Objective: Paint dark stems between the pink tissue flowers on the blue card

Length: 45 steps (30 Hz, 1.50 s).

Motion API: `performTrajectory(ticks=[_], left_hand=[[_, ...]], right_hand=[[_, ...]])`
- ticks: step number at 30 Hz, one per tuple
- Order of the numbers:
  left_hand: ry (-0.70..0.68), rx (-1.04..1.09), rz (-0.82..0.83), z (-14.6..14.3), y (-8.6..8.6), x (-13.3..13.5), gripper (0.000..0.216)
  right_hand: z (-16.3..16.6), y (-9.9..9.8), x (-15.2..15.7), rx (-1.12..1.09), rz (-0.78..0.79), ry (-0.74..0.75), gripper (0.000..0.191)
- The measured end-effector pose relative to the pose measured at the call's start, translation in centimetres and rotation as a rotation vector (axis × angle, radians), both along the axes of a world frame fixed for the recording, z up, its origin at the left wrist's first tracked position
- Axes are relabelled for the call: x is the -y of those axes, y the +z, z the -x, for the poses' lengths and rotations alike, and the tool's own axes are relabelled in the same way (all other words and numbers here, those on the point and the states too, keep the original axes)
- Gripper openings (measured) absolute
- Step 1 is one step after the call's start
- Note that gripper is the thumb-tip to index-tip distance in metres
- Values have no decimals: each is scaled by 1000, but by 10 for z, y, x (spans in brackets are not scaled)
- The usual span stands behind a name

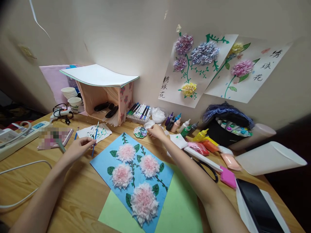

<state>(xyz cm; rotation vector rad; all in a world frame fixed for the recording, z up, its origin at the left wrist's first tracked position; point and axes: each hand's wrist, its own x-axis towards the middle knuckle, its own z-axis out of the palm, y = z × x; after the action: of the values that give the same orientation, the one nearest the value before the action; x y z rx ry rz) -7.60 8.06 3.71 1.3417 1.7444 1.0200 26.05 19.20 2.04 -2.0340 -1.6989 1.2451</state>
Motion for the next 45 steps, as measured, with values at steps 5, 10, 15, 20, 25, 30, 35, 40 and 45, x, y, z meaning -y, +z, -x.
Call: performTrajectory(ticks=[5, 10, 15, 20, 25, 30, 35, 40, 45], left_hand=[[44, -15, -2, 10, 3, 1, 37], [76, -15, -12, 12, 5, 2, 36], [72, -1, -25, 8, 4, 4, 35], [60, 7, -31, 9, 0, 4, 38], [48, 13, -20, 10, -4, 4, 32], [-30, 79, 68, -1, -11, 8, 27], [-167, 137, 162, -12, -13, 13, 23], [-140, 77, 164, -8, -11, 13, 26], [186, -169, 93, 14, -13, 5, 33]], right_hand=[[16, -3, -4, -19, 23, -32, 34], [20, -4, -9, -61, 59, -53, 34], [35, -6, -11, -126, 73, -47, 35], [62, -4, -13, -165, 2, -32, 36], [83, 7, 0, -91, -221, 57, 34], [109, 26, 44, -14, -576, 379, 19], [145, 24, 71, 126, -1035, 1070, 18], [158, 19, 66, 254, -1297, 1223, 20], [143, 37, 54, 231, -1384, 1016, 28]])
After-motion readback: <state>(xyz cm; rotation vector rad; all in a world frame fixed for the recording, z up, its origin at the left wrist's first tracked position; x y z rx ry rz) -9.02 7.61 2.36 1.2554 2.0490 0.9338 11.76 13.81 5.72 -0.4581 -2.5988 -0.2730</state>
